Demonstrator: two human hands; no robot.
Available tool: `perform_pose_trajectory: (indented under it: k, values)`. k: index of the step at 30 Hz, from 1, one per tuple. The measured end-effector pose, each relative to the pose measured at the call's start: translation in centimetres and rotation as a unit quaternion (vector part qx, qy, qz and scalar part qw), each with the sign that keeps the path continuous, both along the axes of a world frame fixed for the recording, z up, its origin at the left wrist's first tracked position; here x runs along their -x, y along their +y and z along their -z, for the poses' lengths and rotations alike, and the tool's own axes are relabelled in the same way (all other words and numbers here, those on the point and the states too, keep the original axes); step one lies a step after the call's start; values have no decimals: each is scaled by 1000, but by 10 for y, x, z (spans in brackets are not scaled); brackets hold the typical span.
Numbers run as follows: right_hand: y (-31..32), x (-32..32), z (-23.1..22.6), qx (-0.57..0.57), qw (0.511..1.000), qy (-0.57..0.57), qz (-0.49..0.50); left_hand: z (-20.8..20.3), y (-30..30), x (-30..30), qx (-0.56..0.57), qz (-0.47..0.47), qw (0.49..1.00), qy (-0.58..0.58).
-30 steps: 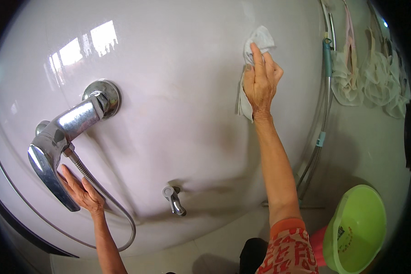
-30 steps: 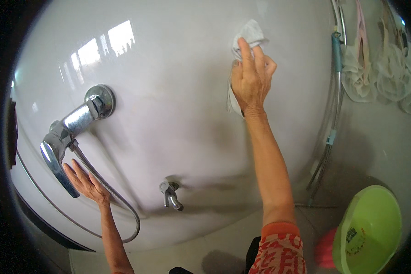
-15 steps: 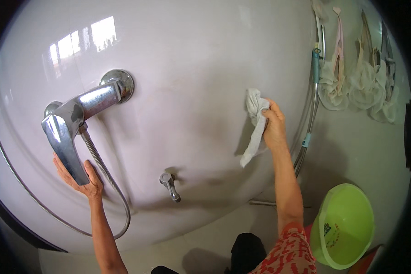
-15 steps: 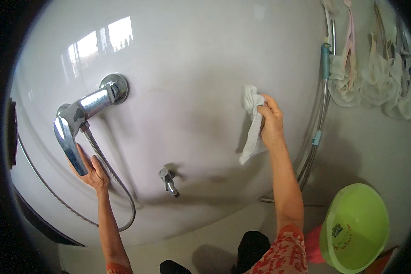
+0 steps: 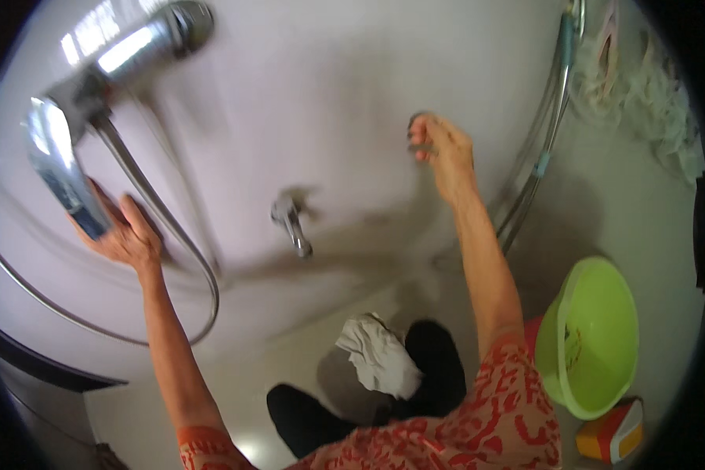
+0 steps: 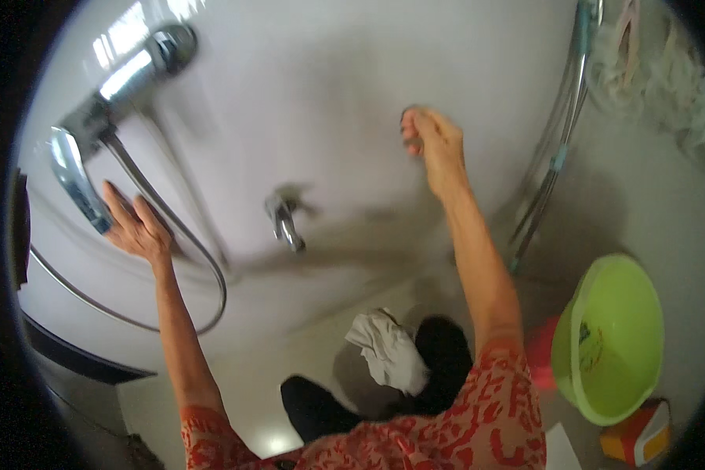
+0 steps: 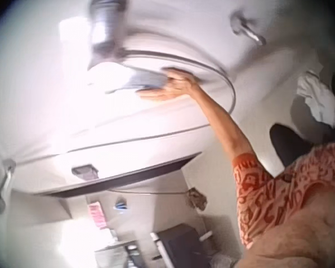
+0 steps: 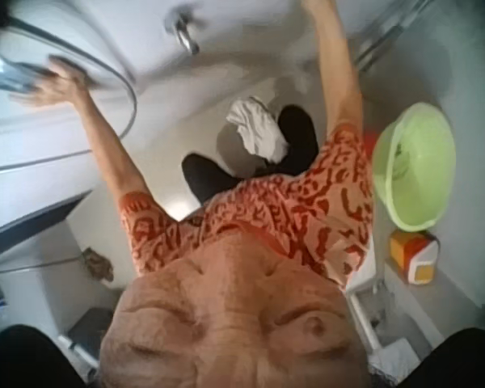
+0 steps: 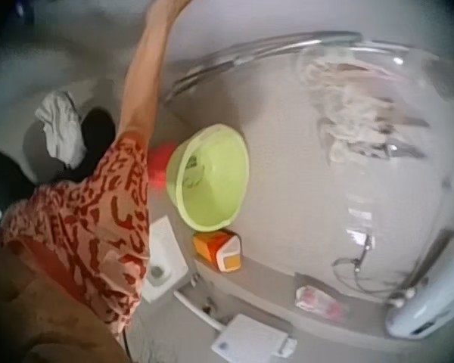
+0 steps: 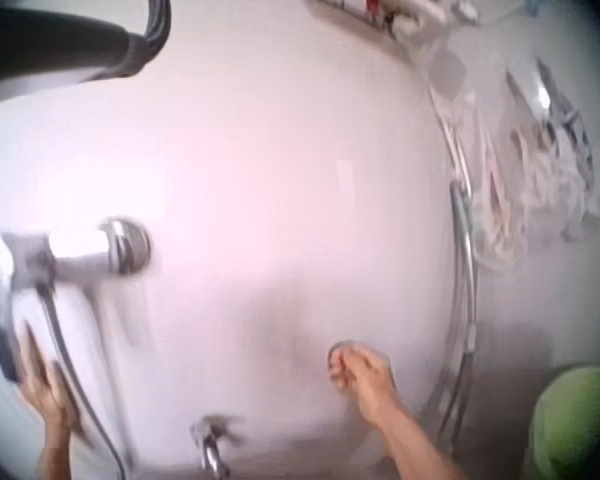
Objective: The person wipes the white tiled walls of a bathroom using a white cloth. They clean the wall surface around a soap dispenser and a shower fixture, moving the cloth in circular and sweeping motions. The person also wipes the shower hose and the faucet handles.
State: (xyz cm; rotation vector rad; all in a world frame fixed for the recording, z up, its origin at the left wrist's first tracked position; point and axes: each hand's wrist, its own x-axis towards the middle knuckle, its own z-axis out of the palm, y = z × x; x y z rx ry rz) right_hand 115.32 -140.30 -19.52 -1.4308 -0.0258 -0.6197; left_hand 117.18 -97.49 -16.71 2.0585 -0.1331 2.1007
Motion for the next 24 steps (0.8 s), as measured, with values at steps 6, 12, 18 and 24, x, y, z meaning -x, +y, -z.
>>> perform_pose_trajectory:
  k: [6,12,18,24]
  values:
    - [-9,26,139,125,974,189,-8,8,4,-8,-45,-16,997,-60]
    - [35,39,352,278,889,349,-100,8,8,-13,-71,-16,995,-68]
    - [111,122,474,427,739,504,-131,-1,21,-14,-125,-57,986,-90]
    - [130,205,540,530,734,420,-66,4,13,-15,-144,-14,986,-80]
